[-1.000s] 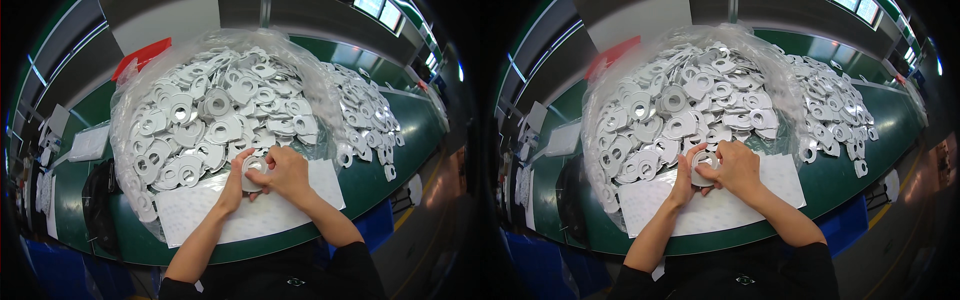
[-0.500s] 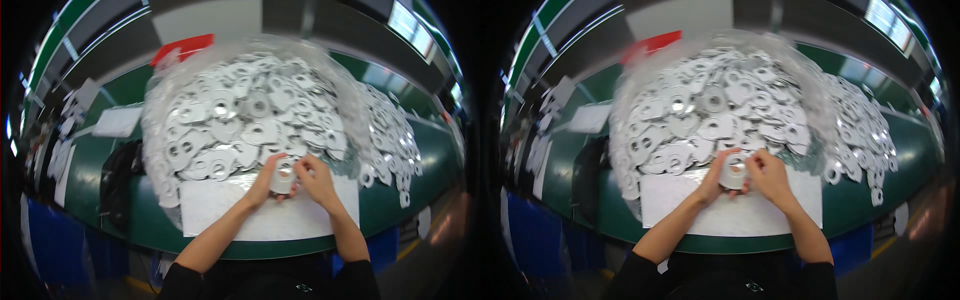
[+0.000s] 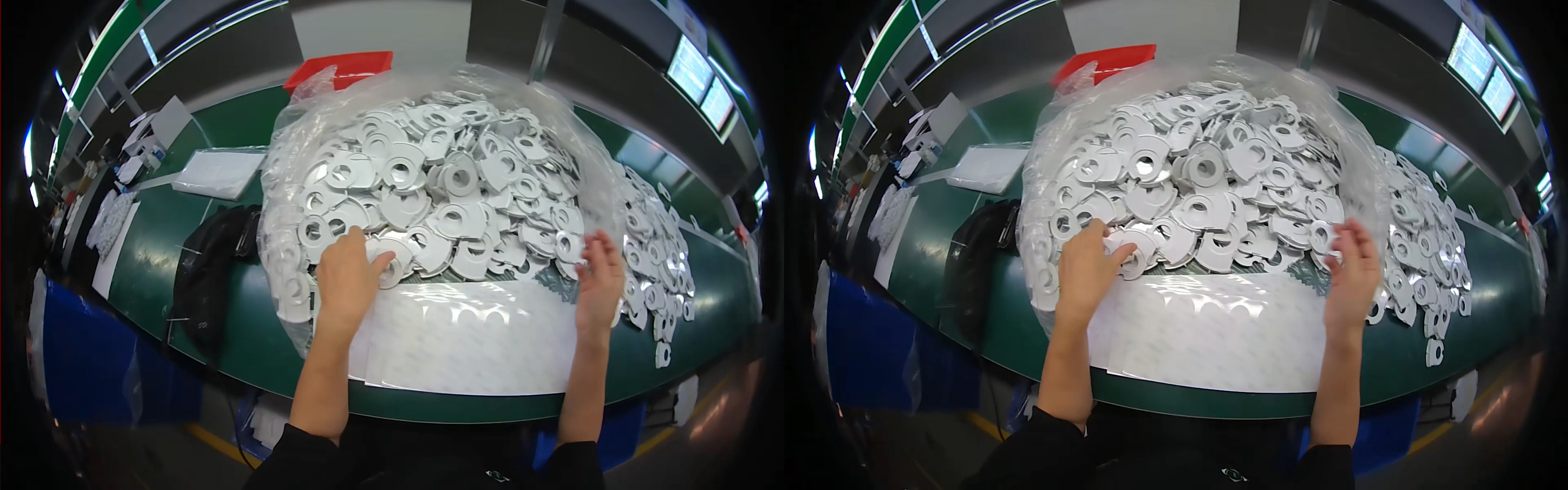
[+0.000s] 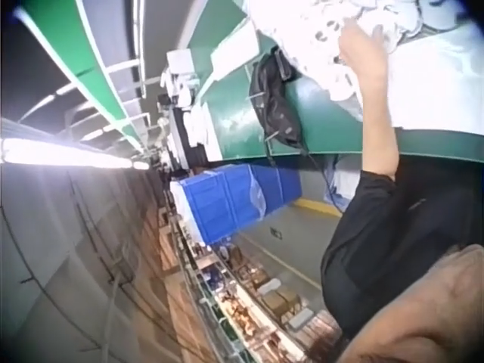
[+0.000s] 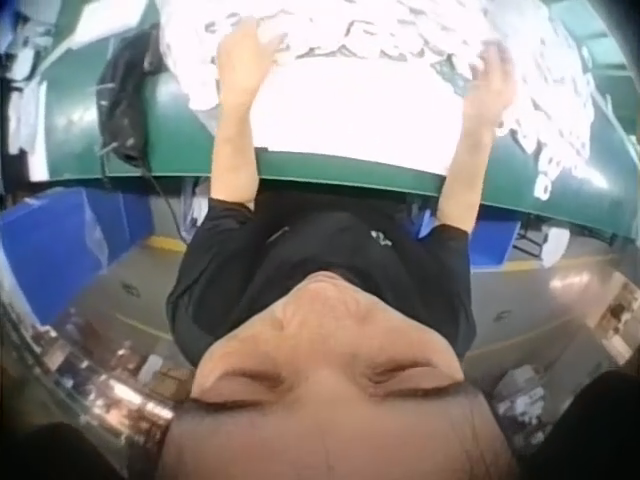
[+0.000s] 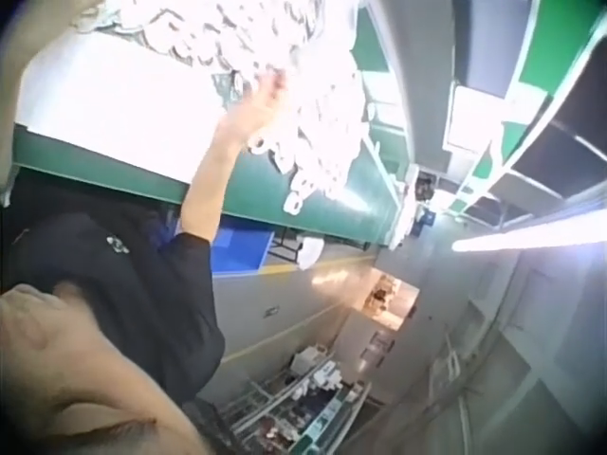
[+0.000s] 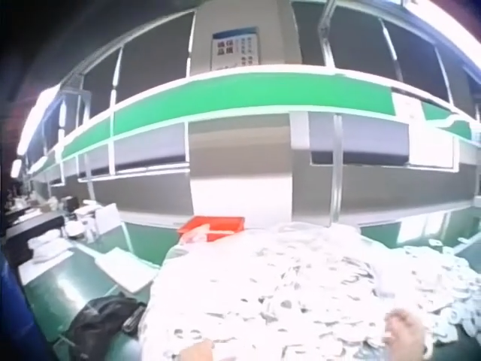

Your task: Applying small circular stickers onto circular white components at a factory workbench.

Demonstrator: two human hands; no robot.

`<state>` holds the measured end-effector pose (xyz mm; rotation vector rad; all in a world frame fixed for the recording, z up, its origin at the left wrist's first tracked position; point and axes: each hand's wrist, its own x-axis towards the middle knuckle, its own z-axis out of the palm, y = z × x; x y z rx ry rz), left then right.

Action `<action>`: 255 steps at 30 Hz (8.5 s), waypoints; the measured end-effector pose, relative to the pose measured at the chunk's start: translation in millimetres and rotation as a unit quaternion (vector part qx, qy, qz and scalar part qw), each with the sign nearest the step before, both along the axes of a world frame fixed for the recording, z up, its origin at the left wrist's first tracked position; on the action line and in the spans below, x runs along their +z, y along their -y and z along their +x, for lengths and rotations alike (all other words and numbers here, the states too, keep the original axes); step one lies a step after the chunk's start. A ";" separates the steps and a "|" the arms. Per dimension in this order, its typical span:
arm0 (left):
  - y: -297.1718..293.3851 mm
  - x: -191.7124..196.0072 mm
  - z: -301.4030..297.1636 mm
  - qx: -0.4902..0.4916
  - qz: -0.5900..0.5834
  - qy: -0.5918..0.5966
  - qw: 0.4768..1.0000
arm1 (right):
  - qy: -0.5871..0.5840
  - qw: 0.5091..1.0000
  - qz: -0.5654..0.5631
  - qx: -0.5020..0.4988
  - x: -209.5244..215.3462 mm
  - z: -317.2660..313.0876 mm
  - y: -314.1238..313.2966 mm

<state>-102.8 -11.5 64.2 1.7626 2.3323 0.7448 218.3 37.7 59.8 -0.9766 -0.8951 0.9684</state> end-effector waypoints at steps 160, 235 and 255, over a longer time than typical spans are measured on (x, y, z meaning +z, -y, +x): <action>-5.8 -48.4 99.0 -0.296 -0.231 0.723 0.580 | 0.483 0.853 -0.045 0.193 -2.0 -51.6 37.2; -6.5 -57.5 97.2 -0.201 -0.197 0.828 0.485 | 0.123 0.946 -0.037 0.297 -19.5 -52.4 26.6; -6.4 -54.1 97.5 -0.192 -0.197 0.834 0.479 | 0.076 0.933 -0.095 0.339 -26.9 -63.8 28.3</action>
